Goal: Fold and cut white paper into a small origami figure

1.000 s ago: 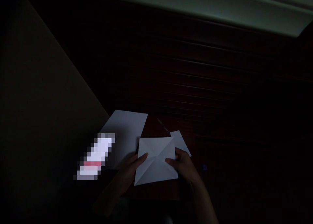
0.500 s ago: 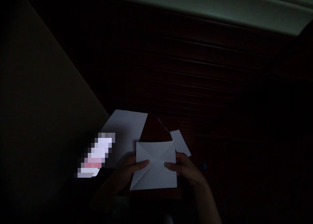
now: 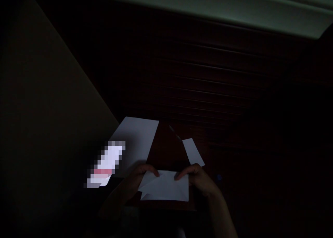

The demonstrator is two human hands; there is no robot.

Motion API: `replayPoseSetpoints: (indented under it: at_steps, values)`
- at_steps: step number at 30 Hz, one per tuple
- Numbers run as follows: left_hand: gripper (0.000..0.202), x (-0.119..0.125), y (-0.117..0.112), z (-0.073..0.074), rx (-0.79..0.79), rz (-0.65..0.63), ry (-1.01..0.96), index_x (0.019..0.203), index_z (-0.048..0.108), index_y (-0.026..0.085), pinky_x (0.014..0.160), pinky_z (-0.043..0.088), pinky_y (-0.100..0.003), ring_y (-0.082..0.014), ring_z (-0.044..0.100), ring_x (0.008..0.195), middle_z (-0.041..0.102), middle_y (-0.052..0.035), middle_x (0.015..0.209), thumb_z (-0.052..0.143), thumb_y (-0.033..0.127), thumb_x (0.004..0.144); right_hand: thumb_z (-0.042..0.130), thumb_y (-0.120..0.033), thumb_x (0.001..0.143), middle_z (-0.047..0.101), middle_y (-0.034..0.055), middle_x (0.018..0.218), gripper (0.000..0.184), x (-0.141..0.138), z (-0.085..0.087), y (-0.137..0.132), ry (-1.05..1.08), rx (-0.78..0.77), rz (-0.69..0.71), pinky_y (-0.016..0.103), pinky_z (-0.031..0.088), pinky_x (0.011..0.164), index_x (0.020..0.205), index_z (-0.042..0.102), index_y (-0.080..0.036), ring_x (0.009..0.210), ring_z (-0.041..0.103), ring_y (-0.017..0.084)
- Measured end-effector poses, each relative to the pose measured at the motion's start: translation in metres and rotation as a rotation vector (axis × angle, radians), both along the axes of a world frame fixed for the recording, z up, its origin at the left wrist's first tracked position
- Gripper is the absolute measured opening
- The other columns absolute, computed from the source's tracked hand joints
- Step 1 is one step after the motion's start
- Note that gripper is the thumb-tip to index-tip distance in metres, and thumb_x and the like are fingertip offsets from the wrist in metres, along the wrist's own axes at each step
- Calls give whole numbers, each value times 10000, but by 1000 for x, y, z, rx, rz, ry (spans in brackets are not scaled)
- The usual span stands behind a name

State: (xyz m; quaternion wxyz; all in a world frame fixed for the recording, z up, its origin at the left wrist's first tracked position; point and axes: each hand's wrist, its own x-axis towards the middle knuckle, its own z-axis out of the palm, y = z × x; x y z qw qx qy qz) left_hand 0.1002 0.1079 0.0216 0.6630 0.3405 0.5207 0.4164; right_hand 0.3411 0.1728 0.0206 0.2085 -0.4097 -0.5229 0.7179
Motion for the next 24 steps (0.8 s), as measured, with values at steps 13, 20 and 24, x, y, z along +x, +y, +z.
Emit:
replayPoseSetpoints:
  at_steps: [13, 20, 24]
  values:
    - [328, 17, 17, 6, 17, 405, -106, 836, 501, 153, 704, 535, -422, -249, 662, 767, 657, -108, 873, 604, 445, 728, 523, -145, 743, 592, -1, 753, 94, -14, -10, 3, 19, 243, -222, 232, 391, 585, 698, 596, -184, 657, 535, 136]
    - [359, 12, 22, -9, 110, 586, 38, 820, 509, 148, 626, 564, -372, -220, 663, 701, 659, -37, 710, 709, 368, 619, 702, -139, 618, 598, 53, 1053, 387, -4, 22, -2, 87, 146, 202, 343, 422, 807, 987, 611, -206, 960, 543, 230]
    - [369, 12, 21, -19, 180, 484, 100, 935, 538, 153, 588, 565, -340, -221, 663, 704, 672, -43, 738, 681, 352, 658, 723, -255, 646, 442, 72, 1298, 693, -15, 28, -7, 252, 43, 60, 390, 397, 887, 1264, 409, -283, 1147, 437, 251]
